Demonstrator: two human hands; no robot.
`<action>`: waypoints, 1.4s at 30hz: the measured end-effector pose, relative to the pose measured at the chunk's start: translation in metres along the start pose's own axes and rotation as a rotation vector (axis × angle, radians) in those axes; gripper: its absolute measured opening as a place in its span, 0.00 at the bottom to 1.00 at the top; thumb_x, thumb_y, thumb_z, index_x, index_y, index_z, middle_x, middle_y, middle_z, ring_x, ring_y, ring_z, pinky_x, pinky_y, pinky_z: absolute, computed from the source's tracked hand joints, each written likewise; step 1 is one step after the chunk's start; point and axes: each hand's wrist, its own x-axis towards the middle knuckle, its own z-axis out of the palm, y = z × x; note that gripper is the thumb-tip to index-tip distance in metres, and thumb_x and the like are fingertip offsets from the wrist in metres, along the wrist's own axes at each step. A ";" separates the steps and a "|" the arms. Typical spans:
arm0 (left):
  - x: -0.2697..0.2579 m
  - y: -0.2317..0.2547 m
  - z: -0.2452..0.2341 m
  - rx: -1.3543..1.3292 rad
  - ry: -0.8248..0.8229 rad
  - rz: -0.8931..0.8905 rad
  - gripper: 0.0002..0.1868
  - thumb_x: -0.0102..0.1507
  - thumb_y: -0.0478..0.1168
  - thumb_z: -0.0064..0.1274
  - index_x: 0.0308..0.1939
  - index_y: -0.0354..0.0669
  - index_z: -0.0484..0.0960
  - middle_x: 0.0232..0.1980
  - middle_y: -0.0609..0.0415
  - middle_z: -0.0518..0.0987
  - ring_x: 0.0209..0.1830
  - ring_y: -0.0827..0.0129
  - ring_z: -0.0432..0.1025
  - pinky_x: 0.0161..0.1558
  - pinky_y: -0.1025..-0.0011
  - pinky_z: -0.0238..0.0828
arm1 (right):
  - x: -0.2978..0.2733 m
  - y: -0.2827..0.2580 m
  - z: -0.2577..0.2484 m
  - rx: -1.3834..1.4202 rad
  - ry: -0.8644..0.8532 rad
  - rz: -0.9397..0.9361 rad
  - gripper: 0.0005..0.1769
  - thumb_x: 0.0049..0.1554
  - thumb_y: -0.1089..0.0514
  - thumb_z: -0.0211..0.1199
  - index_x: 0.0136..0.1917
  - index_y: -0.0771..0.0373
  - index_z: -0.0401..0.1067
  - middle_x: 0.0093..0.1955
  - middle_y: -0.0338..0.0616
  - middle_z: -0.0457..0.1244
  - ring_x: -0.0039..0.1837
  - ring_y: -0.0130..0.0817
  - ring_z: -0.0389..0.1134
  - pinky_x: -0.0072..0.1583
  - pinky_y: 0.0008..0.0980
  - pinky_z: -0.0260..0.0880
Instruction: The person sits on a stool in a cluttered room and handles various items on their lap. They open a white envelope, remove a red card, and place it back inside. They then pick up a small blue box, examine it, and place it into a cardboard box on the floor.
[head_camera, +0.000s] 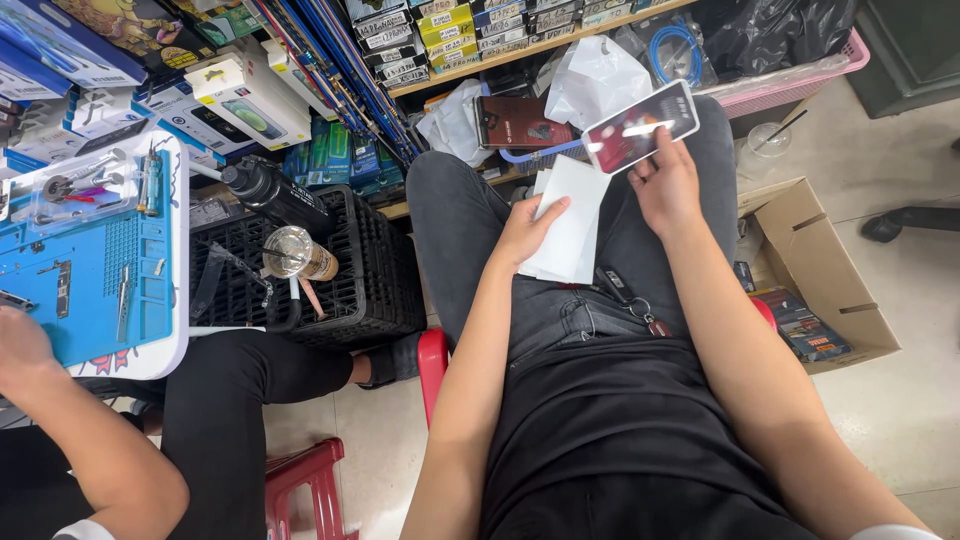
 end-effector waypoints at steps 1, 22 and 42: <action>-0.001 0.003 0.000 0.000 0.002 0.002 0.16 0.64 0.54 0.62 0.35 0.47 0.86 0.30 0.57 0.83 0.32 0.73 0.75 0.39 0.74 0.71 | -0.002 -0.003 0.001 0.000 -0.003 0.000 0.12 0.70 0.49 0.54 0.59 0.57 0.70 0.37 0.28 0.56 0.38 0.19 0.59 0.47 0.21 0.66; 0.000 0.009 -0.001 -0.126 0.073 -0.002 0.16 0.65 0.53 0.60 0.33 0.46 0.83 0.29 0.56 0.81 0.30 0.73 0.75 0.37 0.77 0.71 | -0.018 0.010 0.019 -0.767 -0.312 -0.342 0.25 0.74 0.58 0.45 0.81 0.47 0.56 0.66 0.55 0.63 0.38 0.26 0.62 0.43 0.26 0.69; 0.005 -0.003 0.000 -0.126 0.029 -0.041 0.17 0.64 0.56 0.62 0.36 0.48 0.86 0.31 0.54 0.84 0.30 0.69 0.79 0.38 0.74 0.75 | -0.029 -0.006 0.023 -0.541 -0.307 -0.079 0.32 0.74 0.52 0.48 0.85 0.37 0.40 0.65 0.51 0.63 0.50 0.30 0.71 0.52 0.29 0.76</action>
